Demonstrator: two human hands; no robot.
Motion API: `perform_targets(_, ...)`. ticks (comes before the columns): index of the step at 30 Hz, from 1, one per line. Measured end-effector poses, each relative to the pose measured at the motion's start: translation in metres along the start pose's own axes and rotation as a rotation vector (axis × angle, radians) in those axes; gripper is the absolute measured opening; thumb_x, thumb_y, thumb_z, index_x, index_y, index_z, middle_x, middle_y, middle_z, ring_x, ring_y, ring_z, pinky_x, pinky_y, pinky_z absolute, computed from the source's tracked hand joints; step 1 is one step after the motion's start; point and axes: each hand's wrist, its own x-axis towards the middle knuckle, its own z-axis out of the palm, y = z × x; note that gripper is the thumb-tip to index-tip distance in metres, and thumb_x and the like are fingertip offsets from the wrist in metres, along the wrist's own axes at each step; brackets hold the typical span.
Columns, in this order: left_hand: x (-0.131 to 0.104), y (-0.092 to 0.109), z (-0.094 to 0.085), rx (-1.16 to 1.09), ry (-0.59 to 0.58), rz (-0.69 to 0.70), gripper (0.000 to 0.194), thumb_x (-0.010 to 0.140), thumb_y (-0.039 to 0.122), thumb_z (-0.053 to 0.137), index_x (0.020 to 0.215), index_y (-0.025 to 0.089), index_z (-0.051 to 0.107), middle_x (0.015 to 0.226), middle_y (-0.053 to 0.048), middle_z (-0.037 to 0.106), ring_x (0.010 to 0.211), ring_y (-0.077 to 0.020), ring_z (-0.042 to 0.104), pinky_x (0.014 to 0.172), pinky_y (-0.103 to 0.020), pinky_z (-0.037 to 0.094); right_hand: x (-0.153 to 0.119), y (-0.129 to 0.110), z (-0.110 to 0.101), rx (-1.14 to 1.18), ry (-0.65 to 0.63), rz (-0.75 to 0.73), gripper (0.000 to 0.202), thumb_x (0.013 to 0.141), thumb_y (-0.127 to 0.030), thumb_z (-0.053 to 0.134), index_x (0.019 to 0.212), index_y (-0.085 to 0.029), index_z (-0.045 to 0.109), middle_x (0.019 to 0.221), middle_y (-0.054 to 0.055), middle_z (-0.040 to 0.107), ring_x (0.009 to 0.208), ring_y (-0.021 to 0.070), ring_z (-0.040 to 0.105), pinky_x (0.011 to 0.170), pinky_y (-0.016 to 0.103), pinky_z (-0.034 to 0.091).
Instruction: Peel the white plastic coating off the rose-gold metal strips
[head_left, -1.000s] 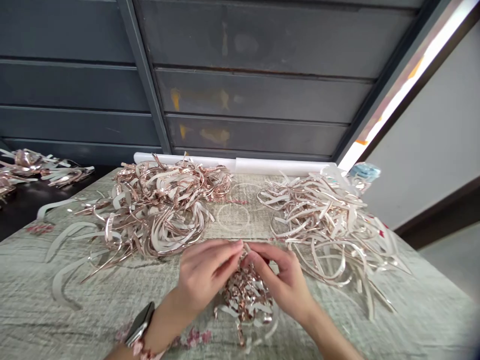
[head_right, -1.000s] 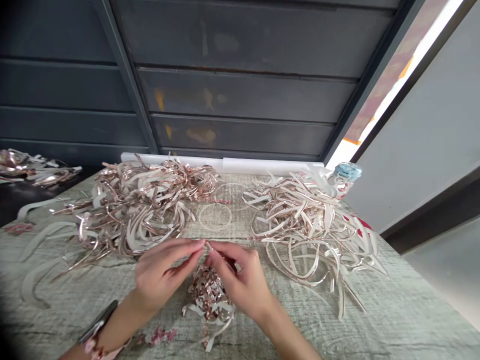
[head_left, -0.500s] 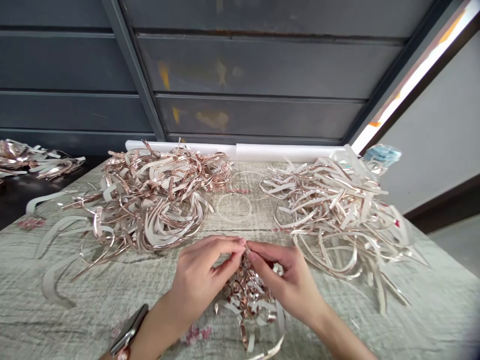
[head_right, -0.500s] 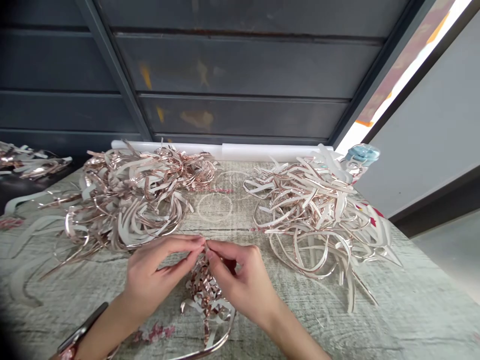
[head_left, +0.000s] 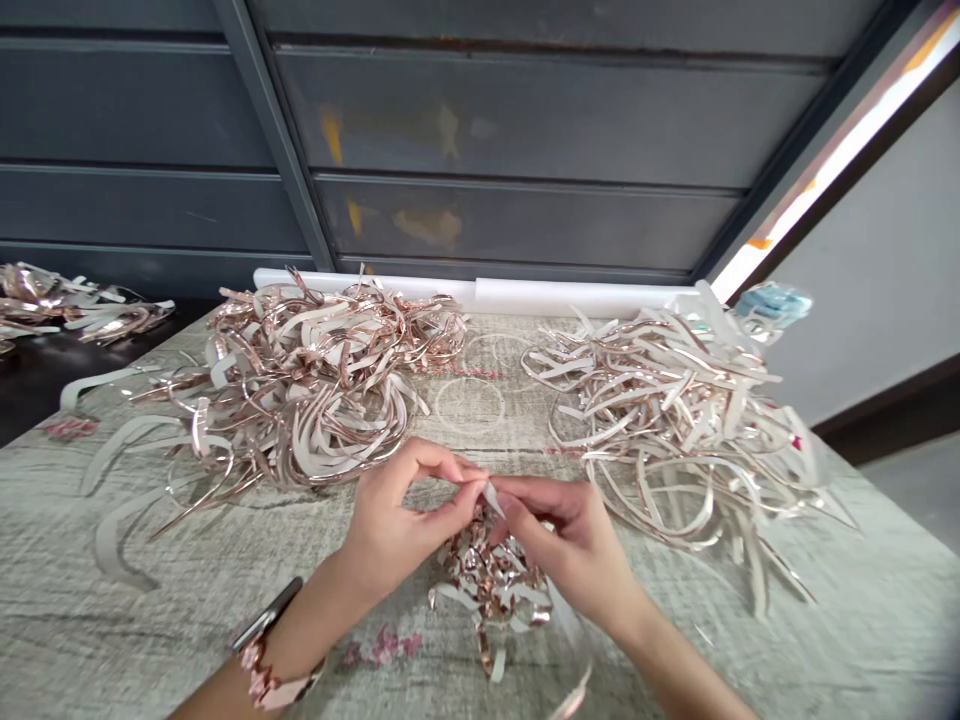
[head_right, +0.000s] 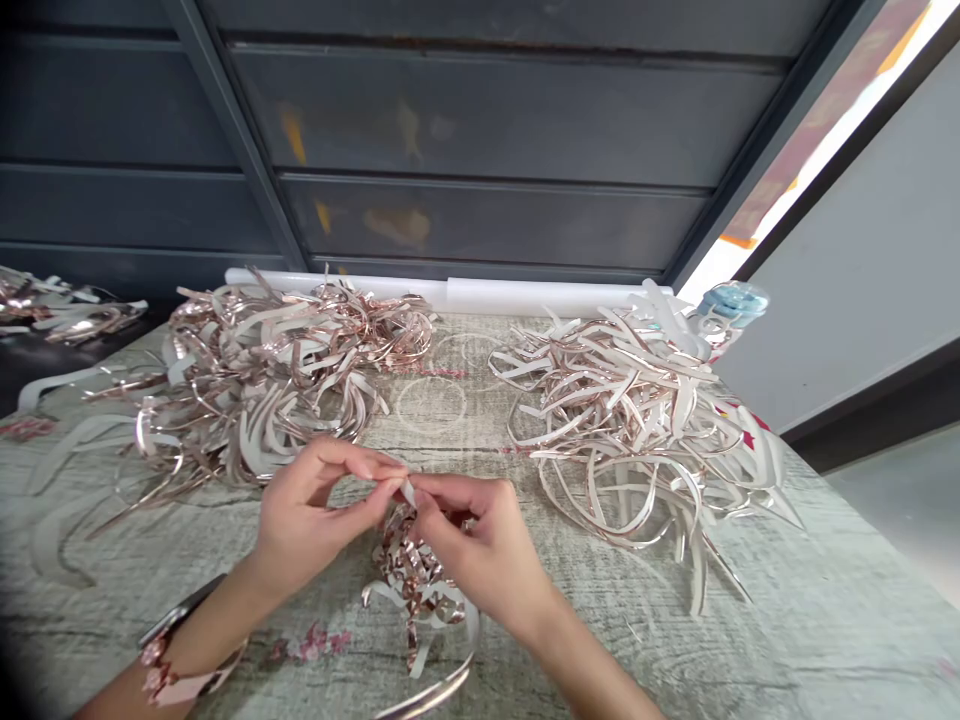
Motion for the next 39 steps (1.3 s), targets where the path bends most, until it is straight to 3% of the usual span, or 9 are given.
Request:
perform_targets(4,0.001,-0.003,-0.001,0.099,-0.043,0.166,0.027,0.084,0.005,0.075,0.105,0.018,0.062,0.095,-0.004,0.079,0.089,-0.0149,0.079,0.082,-0.020,0.063,0.001,0.001,-0.003,0.057,0.005,0.057,0.028,0.094,-0.031,0.056,0.096,-0.018,0.081,0.061,0.000,0.068,0.047,0.0086,0.043,0.045,0.021,0.033)
perform_targets(7,0.002,-0.007,-0.001,0.161,-0.077,0.296,0.025,0.084,0.002,0.073,0.100,0.017,0.062,0.096,-0.006,0.079,0.094,-0.0157,0.077,0.085,-0.023,0.063,0.000,0.004,-0.004,-0.035,0.011,0.036,0.028,0.095,-0.028,0.055,0.085,-0.018,0.079,0.064,0.000,0.068,0.052,0.0090,0.044,0.049,0.021,0.035)
perform_targets(11,0.001,-0.013,0.001,0.127,-0.044,0.283,0.029,0.082,0.001,0.073,0.088,0.020,0.051,0.085,-0.003,0.076,0.088,-0.0156,0.077,0.077,-0.023,0.063,-0.001,0.006,-0.002,-0.111,0.014,0.035,0.029,0.096,-0.030,0.055,0.084,-0.017,0.078,0.065,0.001,0.069,0.056,0.0106,0.049,0.052,0.022,0.037)
perform_targets(18,-0.004,-0.017,0.005,0.076,0.055,0.198,0.037,0.081,0.003,0.075,0.107,0.020,0.054,0.089,-0.003,0.078,0.085,-0.0167,0.078,0.077,-0.028,0.065,0.004,0.006,0.001,0.056,-0.012,0.098,0.028,0.095,-0.033,0.058,0.103,-0.018,0.081,0.065,0.001,0.071,0.046,0.0069,0.040,0.045,0.020,0.033)
perform_targets(24,-0.004,-0.018,0.003,0.272,0.034,0.330,0.038,0.080,0.005,0.079,0.112,0.016,0.061,0.094,-0.004,0.080,0.087,-0.0148,0.078,0.085,-0.024,0.063,0.005,0.008,0.000,0.086,0.014,0.138,0.028,0.094,-0.029,0.056,0.096,-0.018,0.081,0.064,0.001,0.070,0.045,0.0067,0.041,0.044,0.019,0.033)
perform_targets(28,-0.002,-0.020,0.001,0.287,-0.026,0.350,0.029,0.084,0.006,0.075,0.104,0.019,0.059,0.094,-0.005,0.080,0.088,-0.0170,0.078,0.079,-0.028,0.065,0.006,0.008,0.001,0.064,0.002,0.142,0.029,0.094,-0.029,0.055,0.088,-0.016,0.080,0.064,0.002,0.070,0.046,0.0068,0.040,0.043,0.019,0.030)
perform_targets(34,0.001,-0.015,0.001,0.211,0.010,0.333,0.037,0.083,0.005,0.072,0.075,0.023,0.042,0.088,-0.003,0.081,0.086,-0.0169,0.077,0.071,-0.029,0.064,0.006,0.006,0.003,0.087,-0.013,0.150,0.035,0.093,-0.035,0.055,0.110,-0.016,0.080,0.062,0.003,0.072,0.043,0.0072,0.039,0.043,0.020,0.030)
perform_targets(39,0.003,-0.010,0.003,0.209,0.071,0.264,0.043,0.082,0.006,0.071,0.067,0.023,0.035,0.082,-0.002,0.080,0.080,-0.0161,0.077,0.069,-0.027,0.062,0.006,0.005,0.003,0.067,-0.030,0.158,0.039,0.094,-0.040,0.056,0.114,-0.016,0.079,0.062,0.003,0.072,0.042,0.0066,0.035,0.043,0.020,0.028)
